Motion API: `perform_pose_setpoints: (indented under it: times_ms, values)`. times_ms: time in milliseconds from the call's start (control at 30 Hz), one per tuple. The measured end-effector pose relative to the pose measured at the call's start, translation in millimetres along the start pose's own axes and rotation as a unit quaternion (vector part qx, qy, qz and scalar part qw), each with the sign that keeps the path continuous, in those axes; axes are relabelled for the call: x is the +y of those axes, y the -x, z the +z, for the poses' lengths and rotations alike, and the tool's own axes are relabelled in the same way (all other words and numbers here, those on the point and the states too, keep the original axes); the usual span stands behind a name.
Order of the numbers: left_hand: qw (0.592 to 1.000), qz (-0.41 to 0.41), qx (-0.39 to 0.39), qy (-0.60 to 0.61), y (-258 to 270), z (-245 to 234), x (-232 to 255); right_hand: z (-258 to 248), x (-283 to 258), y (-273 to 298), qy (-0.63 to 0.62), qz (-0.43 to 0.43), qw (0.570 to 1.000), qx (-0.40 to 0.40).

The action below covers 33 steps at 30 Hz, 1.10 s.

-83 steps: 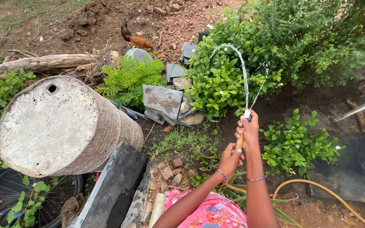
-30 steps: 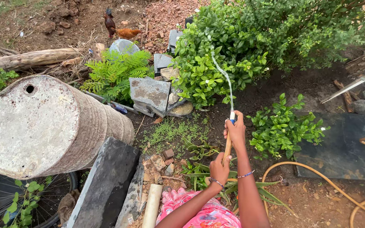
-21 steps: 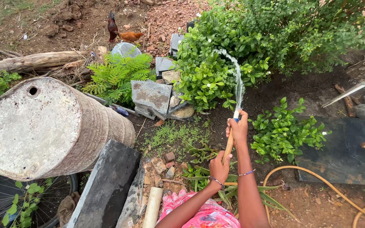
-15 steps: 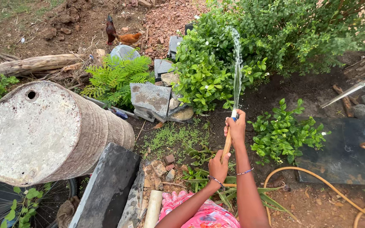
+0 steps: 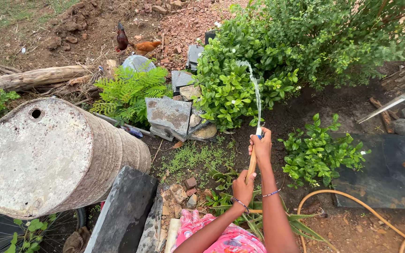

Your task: The person waters plants using a hose with a wooden handle, aiming the stream at various shrubs in an outdoor area.

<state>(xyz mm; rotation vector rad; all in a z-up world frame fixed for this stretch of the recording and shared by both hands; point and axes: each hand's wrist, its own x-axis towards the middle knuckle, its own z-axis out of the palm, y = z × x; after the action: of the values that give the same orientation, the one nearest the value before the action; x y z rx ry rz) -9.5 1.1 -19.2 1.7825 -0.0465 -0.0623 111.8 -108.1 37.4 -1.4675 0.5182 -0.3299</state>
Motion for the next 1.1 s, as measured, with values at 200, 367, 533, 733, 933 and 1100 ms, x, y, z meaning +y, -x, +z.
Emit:
perform_pose_setpoints:
  times_ms: [200,367,533,733,933,1100]
  values:
    - [1.000,0.005,-0.010,0.008,-7,1,-11,5,2,-1,0.003,0.027,1.000,-0.011]
    - [1.000,0.004,-0.024,0.018,-8,1,-17,5,8,-2,0.018,0.040,0.999,-0.016]
    - [0.999,0.029,-0.032,0.016,-5,2,-24,-3,16,0,0.018,0.050,0.998,0.023]
    - [0.997,0.035,-0.064,-0.001,3,6,-22,-17,12,9,0.011,0.042,0.998,0.042]
    - [0.996,0.019,-0.080,0.026,12,5,-5,-24,-6,18,0.061,0.040,0.995,0.072]
    - [0.996,0.025,-0.079,0.027,18,9,-5,-26,-14,27,0.059,0.041,0.995,0.064]
